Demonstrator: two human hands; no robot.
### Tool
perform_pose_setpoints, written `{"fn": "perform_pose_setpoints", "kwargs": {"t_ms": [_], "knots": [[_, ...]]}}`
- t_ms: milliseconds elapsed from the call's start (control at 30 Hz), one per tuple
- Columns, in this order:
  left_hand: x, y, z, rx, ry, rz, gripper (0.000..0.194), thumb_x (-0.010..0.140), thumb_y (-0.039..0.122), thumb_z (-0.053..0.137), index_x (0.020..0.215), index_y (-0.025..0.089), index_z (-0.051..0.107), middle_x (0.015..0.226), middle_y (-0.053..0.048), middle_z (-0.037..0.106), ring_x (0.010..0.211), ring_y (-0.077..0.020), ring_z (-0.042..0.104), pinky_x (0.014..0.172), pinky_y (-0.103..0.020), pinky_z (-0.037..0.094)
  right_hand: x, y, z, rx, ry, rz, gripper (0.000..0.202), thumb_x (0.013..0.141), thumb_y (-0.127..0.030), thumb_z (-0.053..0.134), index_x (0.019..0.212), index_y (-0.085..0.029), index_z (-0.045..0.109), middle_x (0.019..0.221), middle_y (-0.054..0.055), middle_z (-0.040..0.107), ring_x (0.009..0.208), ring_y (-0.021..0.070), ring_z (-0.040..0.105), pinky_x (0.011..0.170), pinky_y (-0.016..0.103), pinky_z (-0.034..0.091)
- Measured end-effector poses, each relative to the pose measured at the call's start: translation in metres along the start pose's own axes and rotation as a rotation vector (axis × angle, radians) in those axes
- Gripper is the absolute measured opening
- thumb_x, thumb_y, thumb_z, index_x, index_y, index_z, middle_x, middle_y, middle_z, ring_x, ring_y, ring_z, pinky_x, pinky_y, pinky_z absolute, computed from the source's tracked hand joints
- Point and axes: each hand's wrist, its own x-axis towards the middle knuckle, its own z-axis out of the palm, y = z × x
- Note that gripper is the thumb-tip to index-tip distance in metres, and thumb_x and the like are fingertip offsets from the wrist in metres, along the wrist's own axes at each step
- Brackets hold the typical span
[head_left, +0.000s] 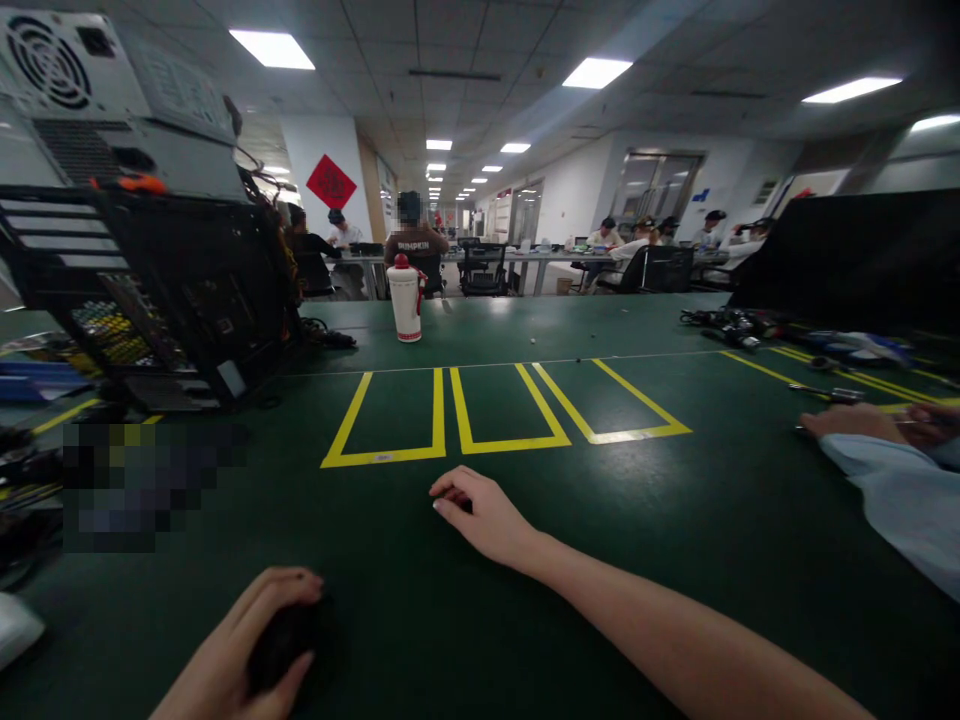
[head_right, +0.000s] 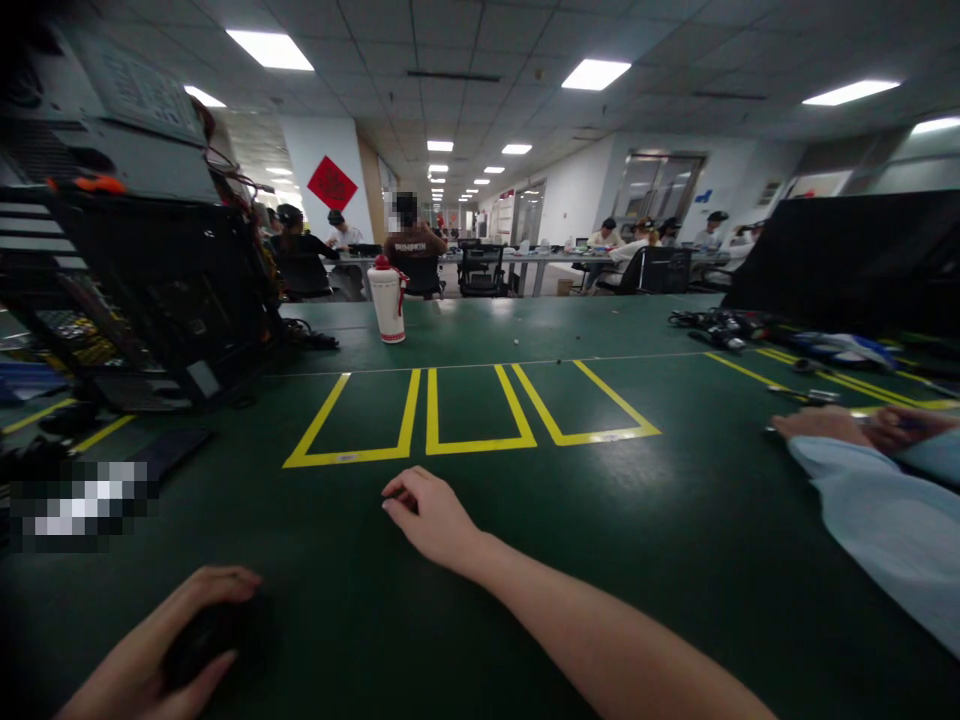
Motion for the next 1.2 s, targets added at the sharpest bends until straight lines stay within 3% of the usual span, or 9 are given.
{"fn": "perform_pose_setpoints", "kwargs": {"t_ms": [200,300,400,500,600,733,867,1033,1200], "knots": [[0.102,0.046,0.040,-0.260,-0.309,0.043,0.032,0.074,0.023,0.052,0.105,0.023,0.044,0.105,-0.005,0.049,0.093,-0.0217,0.050,0.080,-0.038,0.045,0.003,0.003,-0.003,0.102,0.010,0.009,0.022,0.084,-0.033,0.042,0.095,-0.019,0.055,0.086,0.001,0.059,0.078,0.0140,0.056,0.069,0.028,0.046],[0.135,0.048,0.059,-0.281,-0.277,0.113,0.034,0.074,0.021,0.053,0.106,0.022,0.044,0.105,-0.005,0.049,0.097,-0.0229,0.048,0.085,-0.041,0.042,0.009,0.009,-0.004,0.201,0.072,0.047,0.025,0.083,-0.031,0.043,0.104,-0.020,0.051,0.095,0.003,0.059,0.086,0.0145,0.056,0.075,0.029,0.046],[0.151,0.039,0.075,-0.260,-0.209,0.141,0.046,0.072,0.021,0.056,0.114,0.021,0.038,0.111,-0.007,0.047,0.103,-0.0237,0.046,0.090,-0.042,0.038,0.019,0.019,-0.007,0.241,0.115,0.121,0.032,0.081,-0.032,0.047,0.110,-0.019,0.049,0.100,0.005,0.058,0.091,0.0160,0.055,0.081,0.032,0.044],[0.159,0.030,0.083,-0.250,-0.197,0.098,0.058,0.073,0.024,0.057,0.123,0.020,0.028,0.120,-0.010,0.041,0.110,-0.0256,0.042,0.093,-0.044,0.036,0.029,0.024,-0.012,0.277,0.106,0.148,0.031,0.078,-0.032,0.051,0.105,-0.018,0.053,0.102,0.005,0.058,0.095,0.0171,0.054,0.085,0.035,0.043],[0.161,0.028,0.083,-0.257,-0.219,0.107,0.056,0.075,0.031,0.057,0.122,0.018,0.029,0.120,-0.011,0.041,0.110,-0.0257,0.043,0.091,-0.045,0.037,0.033,0.023,-0.017,0.375,0.103,0.162,0.025,0.077,-0.027,0.053,0.100,-0.018,0.055,0.102,0.005,0.058,0.096,0.0174,0.054,0.085,0.036,0.043],[0.158,0.031,0.077,-0.231,-0.184,0.177,0.060,0.071,0.035,0.063,0.119,0.019,0.030,0.115,-0.010,0.042,0.105,-0.0252,0.046,0.089,-0.044,0.040,0.027,0.018,-0.018,0.472,0.091,0.141,0.023,0.074,-0.021,0.057,0.096,-0.019,0.054,0.101,0.003,0.058,0.097,0.0167,0.055,0.087,0.037,0.043],[0.150,0.035,0.069,-0.129,-0.188,0.320,0.063,0.072,0.031,0.063,0.122,0.022,0.026,0.121,-0.009,0.037,0.114,-0.0264,0.038,0.094,-0.045,0.035,0.017,0.019,-0.011,0.560,0.126,0.035,0.027,0.071,-0.019,0.060,0.097,-0.019,0.053,0.101,0.002,0.057,0.098,0.0158,0.055,0.090,0.036,0.041],[0.142,0.041,0.063,-0.061,-0.186,0.399,0.066,0.075,0.031,0.059,0.126,0.022,0.018,0.126,-0.009,0.035,0.118,-0.0259,0.031,0.098,-0.047,0.028,0.014,0.022,-0.004,0.536,0.199,-0.015,0.019,0.076,-0.022,0.055,0.094,-0.019,0.055,0.096,0.002,0.058,0.095,0.0153,0.055,0.090,0.035,0.041],[0.143,0.040,0.064,-0.077,-0.219,0.392,0.062,0.078,0.032,0.056,0.126,0.023,0.019,0.123,-0.008,0.038,0.116,-0.0247,0.035,0.099,-0.046,0.028,0.012,0.023,-0.005,0.482,0.182,0.021,0.026,0.077,-0.024,0.053,0.103,-0.021,0.051,0.104,0.003,0.056,0.100,0.0158,0.053,0.091,0.036,0.040]]}}
